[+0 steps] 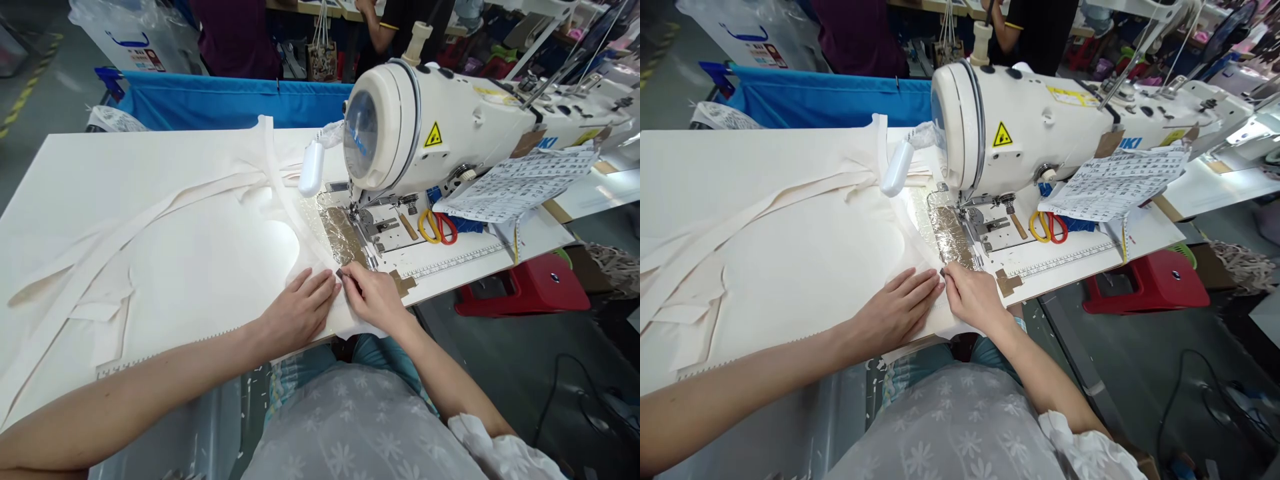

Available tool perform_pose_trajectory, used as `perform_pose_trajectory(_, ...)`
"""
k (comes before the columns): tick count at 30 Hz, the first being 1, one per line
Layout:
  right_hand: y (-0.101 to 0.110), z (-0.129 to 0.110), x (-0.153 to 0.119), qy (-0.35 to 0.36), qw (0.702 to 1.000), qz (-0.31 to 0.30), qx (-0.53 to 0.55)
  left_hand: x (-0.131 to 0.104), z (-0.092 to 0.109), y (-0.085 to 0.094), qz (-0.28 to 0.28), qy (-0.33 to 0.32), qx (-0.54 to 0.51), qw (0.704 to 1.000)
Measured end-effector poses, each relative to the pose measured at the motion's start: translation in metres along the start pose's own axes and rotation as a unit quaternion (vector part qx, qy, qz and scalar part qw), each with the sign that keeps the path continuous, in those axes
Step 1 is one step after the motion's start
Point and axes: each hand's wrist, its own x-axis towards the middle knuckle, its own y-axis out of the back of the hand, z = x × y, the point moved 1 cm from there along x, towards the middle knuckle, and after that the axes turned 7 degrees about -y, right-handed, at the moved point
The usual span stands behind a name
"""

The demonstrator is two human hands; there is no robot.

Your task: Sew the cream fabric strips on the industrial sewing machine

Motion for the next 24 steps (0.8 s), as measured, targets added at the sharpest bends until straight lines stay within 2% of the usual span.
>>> perform_pose_trajectory(5, -0.002, -0.002, 0.004, 0.003, 1.0, -0.007, -0.014, 0.002, 0.0, 0.001, 0.01, -0.002, 0.006, 1.0)
perform_pose_trajectory(9, 0.007, -0.002, 0.002, 0.014, 0.998, -0.039, -0.043, 0.003, -0.001, 0.003, -0.003, -0.001, 0.008, 1.0)
perform_pose_trajectory(11, 0.013, 0.003, -0.003, 0.008, 0.998, -0.052, -0.021, 0.003, -0.001, 0.004, -0.011, -0.002, 0.008, 1.0)
perform_pose_trajectory(16, 0.016, 0.017, -0.019, -0.035, 0.997, -0.001, 0.067, 0.004, -0.002, 0.006, -0.041, -0.007, -0.009, 0.999)
perform_pose_trajectory(24, 0.005, 0.014, -0.026, 0.008, 1.0, 0.017, 0.009, 0.004, -0.002, 0.006, -0.019, -0.029, -0.002, 0.999)
